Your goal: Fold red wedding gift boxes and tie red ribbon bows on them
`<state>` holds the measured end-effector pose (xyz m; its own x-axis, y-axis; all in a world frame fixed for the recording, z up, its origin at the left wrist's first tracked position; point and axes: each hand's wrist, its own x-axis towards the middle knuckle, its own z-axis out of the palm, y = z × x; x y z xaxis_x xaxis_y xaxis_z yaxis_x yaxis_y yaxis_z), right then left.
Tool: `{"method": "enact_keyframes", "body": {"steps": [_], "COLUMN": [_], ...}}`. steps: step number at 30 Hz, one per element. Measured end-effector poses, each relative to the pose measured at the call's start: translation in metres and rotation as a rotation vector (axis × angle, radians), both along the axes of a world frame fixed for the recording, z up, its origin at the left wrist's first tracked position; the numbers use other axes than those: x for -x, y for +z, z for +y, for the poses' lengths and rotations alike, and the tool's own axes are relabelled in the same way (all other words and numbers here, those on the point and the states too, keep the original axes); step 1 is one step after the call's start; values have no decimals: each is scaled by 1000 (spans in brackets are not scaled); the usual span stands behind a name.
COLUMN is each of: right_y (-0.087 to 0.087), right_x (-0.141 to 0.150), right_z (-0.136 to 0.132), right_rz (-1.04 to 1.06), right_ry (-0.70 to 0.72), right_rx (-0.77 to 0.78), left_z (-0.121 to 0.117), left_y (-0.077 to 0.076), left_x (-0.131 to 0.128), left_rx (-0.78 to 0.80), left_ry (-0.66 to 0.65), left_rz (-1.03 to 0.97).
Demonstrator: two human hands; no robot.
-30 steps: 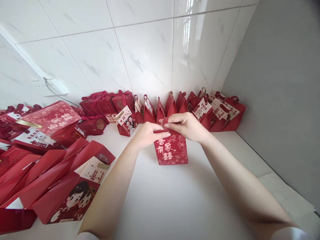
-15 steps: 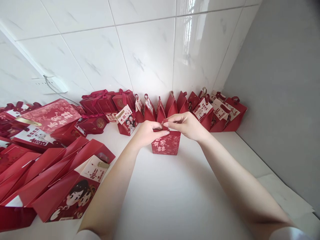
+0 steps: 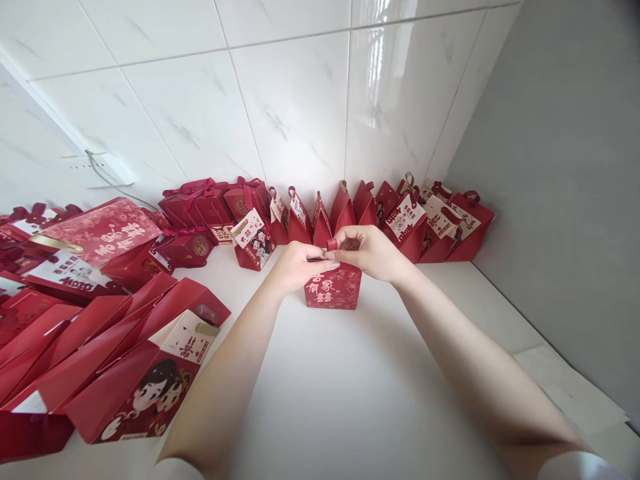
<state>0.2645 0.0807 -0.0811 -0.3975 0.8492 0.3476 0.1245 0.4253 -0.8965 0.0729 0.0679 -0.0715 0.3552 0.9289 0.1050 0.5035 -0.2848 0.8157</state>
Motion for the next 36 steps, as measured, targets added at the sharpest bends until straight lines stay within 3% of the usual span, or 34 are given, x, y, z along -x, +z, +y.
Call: {"method": "enact_keyframes", "body": {"steps": [7,10,12,14,16,18,22,25,32,36], "right_y": [9,12,13,13,14,14,17,21,23,21], "right_x": [-5,-3,-2,-2,-2,-2,1,-3,-35,-44], "right_z": [-6,-9,-11,-13,-14,-13,-13,-15,-9,-5], "right_rz": [28,75,139,134,67,61,270,289,-248,-595], "right_ry": [-151,-166,-176,-239,-314,-319,-152,-35,36,175], "right_rx": [-38,-9,31,9,-53,-44,144,104,-65,2], "left_z": [-6,-4,-2,-3,-7,-15,-27,-24,-8,-8], "left_y": [3,1,1,3,8,15,24,21,18,18], "left_x": [-6,-8,-7,-5,-3,-2,-4,-3,10,12], "left_rx": [-36,-142,-335,-539,-599,-484,-145,-118,-90,-120], "left_ry": [-98,-108,-6,204,361,331,-4,-30,-35,-22], "left_rz": [71,100,107,144,198,205,180,212,174,229]}}
